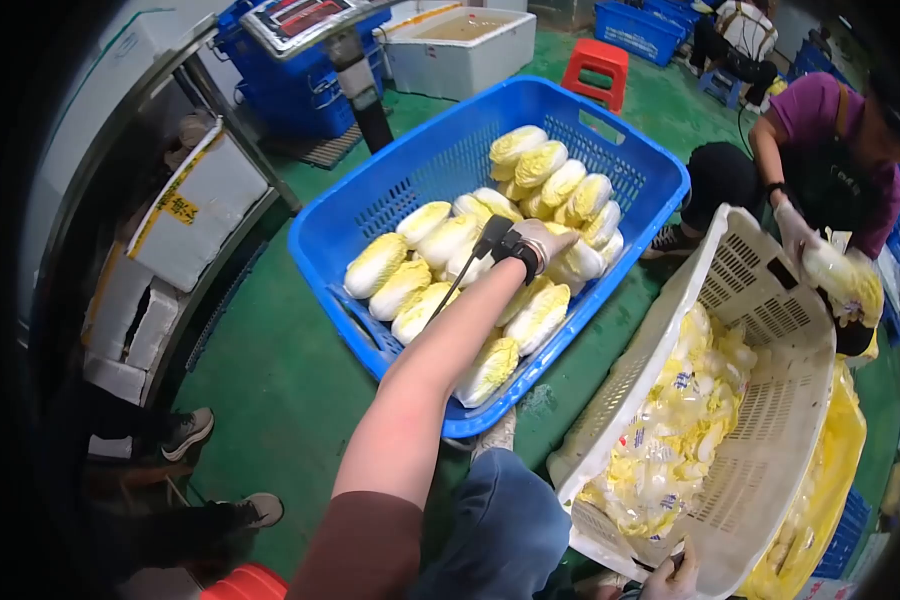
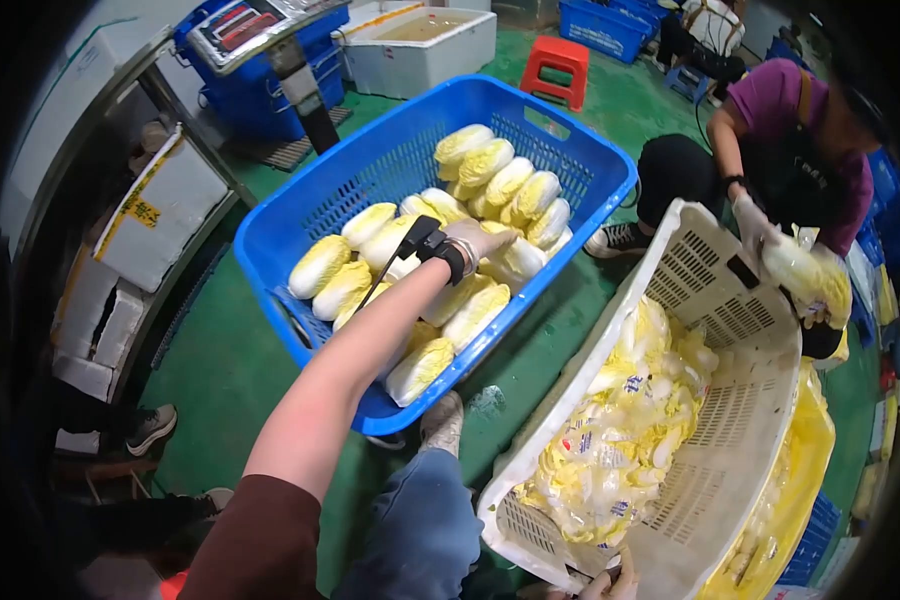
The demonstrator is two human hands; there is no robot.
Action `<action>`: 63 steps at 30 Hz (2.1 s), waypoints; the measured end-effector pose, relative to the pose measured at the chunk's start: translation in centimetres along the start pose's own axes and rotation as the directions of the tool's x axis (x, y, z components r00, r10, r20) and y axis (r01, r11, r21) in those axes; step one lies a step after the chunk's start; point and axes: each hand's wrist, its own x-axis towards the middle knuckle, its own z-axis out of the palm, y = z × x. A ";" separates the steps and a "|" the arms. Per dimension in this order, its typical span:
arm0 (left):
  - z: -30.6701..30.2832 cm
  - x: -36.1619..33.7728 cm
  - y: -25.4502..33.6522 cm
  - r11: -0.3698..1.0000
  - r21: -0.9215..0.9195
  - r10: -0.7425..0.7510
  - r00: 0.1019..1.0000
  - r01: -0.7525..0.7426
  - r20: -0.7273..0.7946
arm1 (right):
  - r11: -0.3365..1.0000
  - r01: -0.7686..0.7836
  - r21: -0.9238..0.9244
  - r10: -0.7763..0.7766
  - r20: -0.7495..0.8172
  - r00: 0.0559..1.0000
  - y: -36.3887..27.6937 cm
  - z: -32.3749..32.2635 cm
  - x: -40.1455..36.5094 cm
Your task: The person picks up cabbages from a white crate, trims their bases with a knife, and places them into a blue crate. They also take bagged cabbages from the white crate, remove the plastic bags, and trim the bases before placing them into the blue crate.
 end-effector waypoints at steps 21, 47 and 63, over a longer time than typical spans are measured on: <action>0.5 -11.3 13.8 0.619 0.165 0.699 0.444 -0.768 -0.560 | 1.000 0.007 0.028 -0.005 -0.080 0.997 3.8 -0.4 0.2; 27.7 -23.5 16.3 -0.017 0.116 0.170 0.112 -0.993 0.979 | 0.145 -0.170 0.975 0.857 -0.037 0.514 23.3 -20.5 -1.1; 10.9 -34.8 24.3 0.353 0.003 0.605 0.231 -0.935 0.762 | 0.804 -0.458 -0.380 0.565 0.247 0.788 44.6 -12.3 11.8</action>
